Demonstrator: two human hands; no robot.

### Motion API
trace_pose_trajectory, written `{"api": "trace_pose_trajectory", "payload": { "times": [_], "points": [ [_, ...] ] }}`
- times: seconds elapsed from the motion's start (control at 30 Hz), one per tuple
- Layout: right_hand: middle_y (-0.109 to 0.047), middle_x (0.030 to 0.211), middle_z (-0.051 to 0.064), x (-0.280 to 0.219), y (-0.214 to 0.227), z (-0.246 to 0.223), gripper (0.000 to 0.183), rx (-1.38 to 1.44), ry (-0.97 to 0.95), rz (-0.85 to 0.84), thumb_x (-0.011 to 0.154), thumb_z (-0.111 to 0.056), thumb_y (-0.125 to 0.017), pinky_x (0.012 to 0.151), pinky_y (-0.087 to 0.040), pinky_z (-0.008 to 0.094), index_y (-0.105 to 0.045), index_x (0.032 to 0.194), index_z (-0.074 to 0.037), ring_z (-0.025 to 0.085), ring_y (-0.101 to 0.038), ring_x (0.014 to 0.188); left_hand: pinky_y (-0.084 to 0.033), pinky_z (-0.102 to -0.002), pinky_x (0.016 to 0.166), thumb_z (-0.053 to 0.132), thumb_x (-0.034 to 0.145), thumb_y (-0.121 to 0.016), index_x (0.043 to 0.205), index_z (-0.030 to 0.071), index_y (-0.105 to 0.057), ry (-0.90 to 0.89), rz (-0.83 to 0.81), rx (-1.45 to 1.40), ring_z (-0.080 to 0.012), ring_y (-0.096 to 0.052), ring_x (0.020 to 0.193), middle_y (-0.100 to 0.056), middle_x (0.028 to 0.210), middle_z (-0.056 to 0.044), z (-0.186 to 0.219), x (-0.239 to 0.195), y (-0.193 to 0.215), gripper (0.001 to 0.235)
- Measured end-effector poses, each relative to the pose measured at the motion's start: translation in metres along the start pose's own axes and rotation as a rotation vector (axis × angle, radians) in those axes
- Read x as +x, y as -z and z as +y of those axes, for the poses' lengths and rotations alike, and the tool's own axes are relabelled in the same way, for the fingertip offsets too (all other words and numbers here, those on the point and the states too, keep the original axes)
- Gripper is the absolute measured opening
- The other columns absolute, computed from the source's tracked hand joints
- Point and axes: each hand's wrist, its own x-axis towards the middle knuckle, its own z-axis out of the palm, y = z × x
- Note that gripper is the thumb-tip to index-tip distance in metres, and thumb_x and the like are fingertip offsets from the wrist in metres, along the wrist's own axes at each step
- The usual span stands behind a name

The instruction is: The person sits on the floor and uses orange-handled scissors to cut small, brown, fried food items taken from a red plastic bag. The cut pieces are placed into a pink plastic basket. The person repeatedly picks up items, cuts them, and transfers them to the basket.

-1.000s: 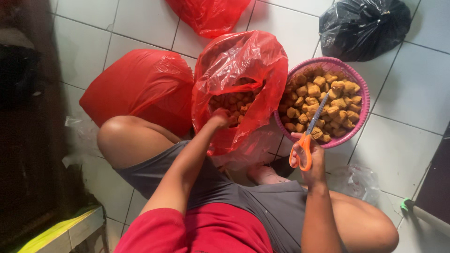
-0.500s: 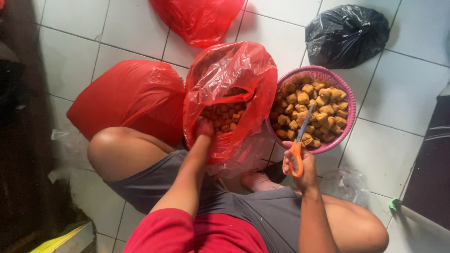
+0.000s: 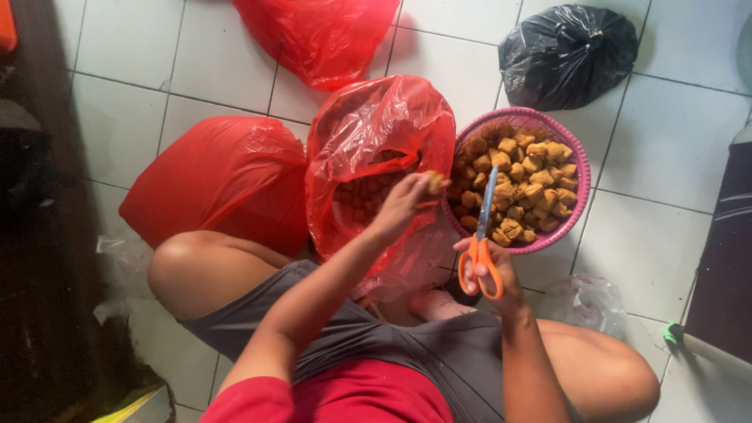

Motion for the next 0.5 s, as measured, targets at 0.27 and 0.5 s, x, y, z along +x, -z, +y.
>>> {"api": "trace_pose_trajectory", "payload": {
  "times": [0.27, 0.5],
  "points": [
    [-0.062, 0.086, 0.013, -0.013, -0.012, -0.009, 0.084, -0.016, 0.025, -0.33, 0.084, -0.062, -0.079, 0.066, -0.051, 0.034, -0.057, 0.129, 0.006, 0.024, -0.063, 0.073, -0.041, -0.02, 0.065, 0.035, 0.108, -0.06, 0.12, 0.012, -0.063, -0.001, -0.138, -0.543, -0.0033, -0.05, 0.073, -0.065, 0.092, 0.003, 0.044, -0.012, -0.069, 0.026],
    [-0.061, 0.077, 0.013, -0.019, -0.015, -0.02, 0.084, -0.062, -0.05, -0.324, 0.082, -0.063, -0.078, 0.062, -0.048, 0.034, -0.057, 0.129, 0.004, 0.025, -0.062, 0.071, -0.043, -0.023, 0.061, 0.036, 0.109, -0.063, 0.105, 0.013, -0.062, 0.018, -0.178, -0.491, -0.0047, -0.051, 0.068, -0.059, 0.081, 0.006, 0.042, -0.031, -0.08, 0.023]
  ]
}}
